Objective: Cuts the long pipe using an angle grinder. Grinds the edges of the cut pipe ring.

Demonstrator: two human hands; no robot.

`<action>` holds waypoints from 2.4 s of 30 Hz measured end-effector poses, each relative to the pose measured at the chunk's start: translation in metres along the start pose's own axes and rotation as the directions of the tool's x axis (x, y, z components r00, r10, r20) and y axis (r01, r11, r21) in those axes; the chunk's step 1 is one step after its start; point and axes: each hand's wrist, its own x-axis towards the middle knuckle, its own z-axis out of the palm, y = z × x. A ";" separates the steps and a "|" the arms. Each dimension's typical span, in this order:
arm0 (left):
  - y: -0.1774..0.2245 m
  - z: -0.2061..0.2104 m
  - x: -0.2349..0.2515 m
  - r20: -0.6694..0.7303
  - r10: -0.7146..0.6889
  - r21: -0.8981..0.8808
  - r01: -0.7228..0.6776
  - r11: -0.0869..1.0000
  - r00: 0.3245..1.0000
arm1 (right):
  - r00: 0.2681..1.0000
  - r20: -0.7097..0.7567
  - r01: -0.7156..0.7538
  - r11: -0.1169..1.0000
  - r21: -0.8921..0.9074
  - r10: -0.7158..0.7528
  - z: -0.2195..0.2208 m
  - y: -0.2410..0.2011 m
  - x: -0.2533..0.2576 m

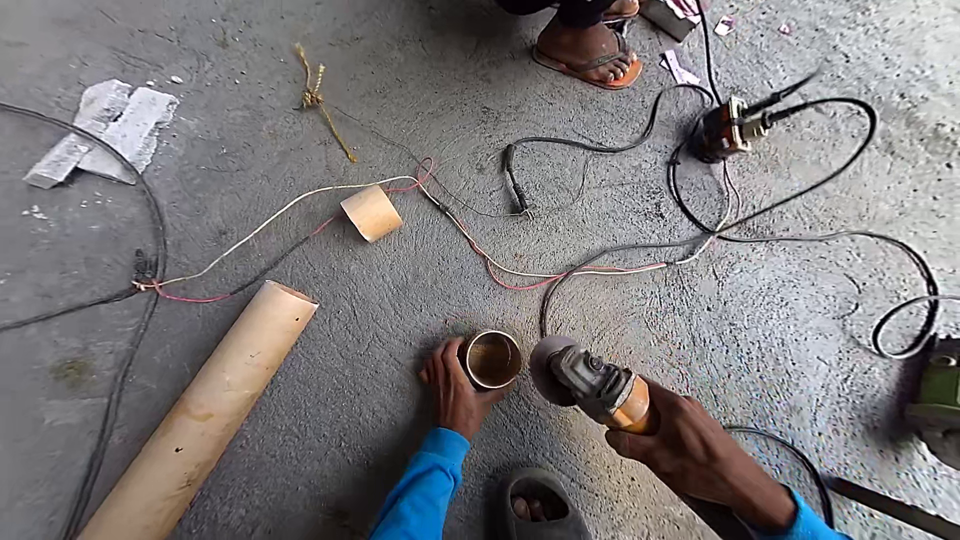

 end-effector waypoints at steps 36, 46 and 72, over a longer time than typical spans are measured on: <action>-0.022 0.003 0.010 0.217 0.178 -0.094 -0.161 0.982 0.960 | 0.991 0.116 0.084 0.974 -0.209 -0.061 0.019 -0.023 0.002; 0.008 0.006 -0.026 -0.047 -0.033 -0.024 0.032 0.999 0.998 | 0.994 0.036 0.110 0.987 -0.118 -0.106 0.037 -0.010 -0.030; -0.032 -0.006 0.020 0.353 0.333 -0.246 -0.257 0.935 0.874 | 0.986 0.140 0.121 0.965 -0.234 -0.089 0.010 -0.026 0.010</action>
